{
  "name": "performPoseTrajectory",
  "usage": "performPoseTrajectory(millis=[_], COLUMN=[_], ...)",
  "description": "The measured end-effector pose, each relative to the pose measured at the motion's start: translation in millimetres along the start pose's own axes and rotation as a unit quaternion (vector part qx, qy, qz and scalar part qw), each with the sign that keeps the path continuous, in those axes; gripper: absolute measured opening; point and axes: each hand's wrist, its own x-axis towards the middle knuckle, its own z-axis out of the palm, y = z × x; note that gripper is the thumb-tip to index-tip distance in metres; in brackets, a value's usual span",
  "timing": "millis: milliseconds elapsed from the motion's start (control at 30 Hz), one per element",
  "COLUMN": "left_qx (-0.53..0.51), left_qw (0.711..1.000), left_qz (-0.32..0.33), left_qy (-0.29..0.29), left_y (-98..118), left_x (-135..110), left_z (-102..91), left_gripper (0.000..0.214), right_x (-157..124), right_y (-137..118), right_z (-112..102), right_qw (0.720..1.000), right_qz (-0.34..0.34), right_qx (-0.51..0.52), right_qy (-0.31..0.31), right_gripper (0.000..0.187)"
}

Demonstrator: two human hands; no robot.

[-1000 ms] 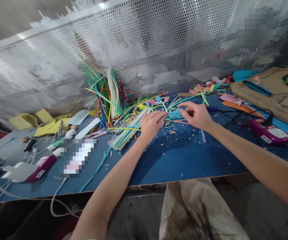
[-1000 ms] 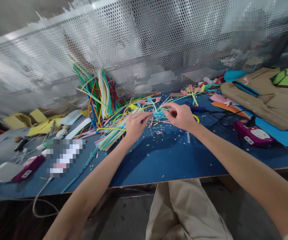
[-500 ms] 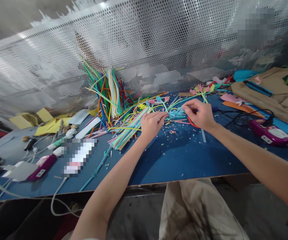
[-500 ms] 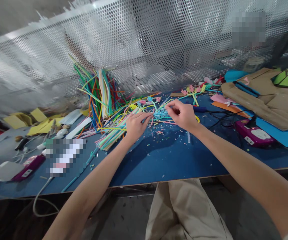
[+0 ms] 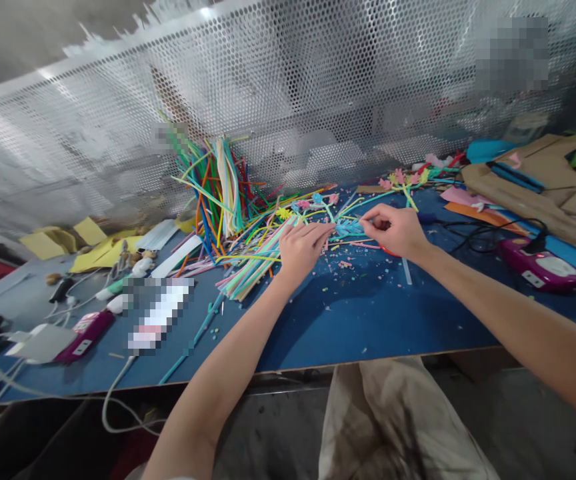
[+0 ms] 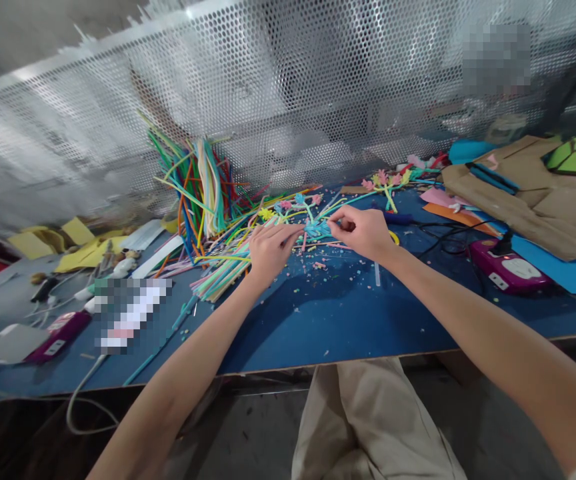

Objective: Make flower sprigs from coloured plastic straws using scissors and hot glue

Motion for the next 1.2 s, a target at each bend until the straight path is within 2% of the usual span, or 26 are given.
performPoseTrajectory(millis=[400,1200], left_qx=[-0.021,-0.035], left_qw=[1.0,0.999], left_qz=[-0.02,-0.007], left_qy=[0.002,0.019], left_y=[2.7,0.2], left_x=[1.1,3.0], left_z=[-0.5,0.4], left_gripper=[0.02,0.017], right_x=[0.7,1.3], right_y=[2.4,-3.7], right_z=[0.9,-6.1], right_qw=[1.0,0.999], right_qz=[0.008,0.017], right_qx=[0.0,0.015], right_qy=[-0.016,-0.022], right_gripper=[0.016,0.016])
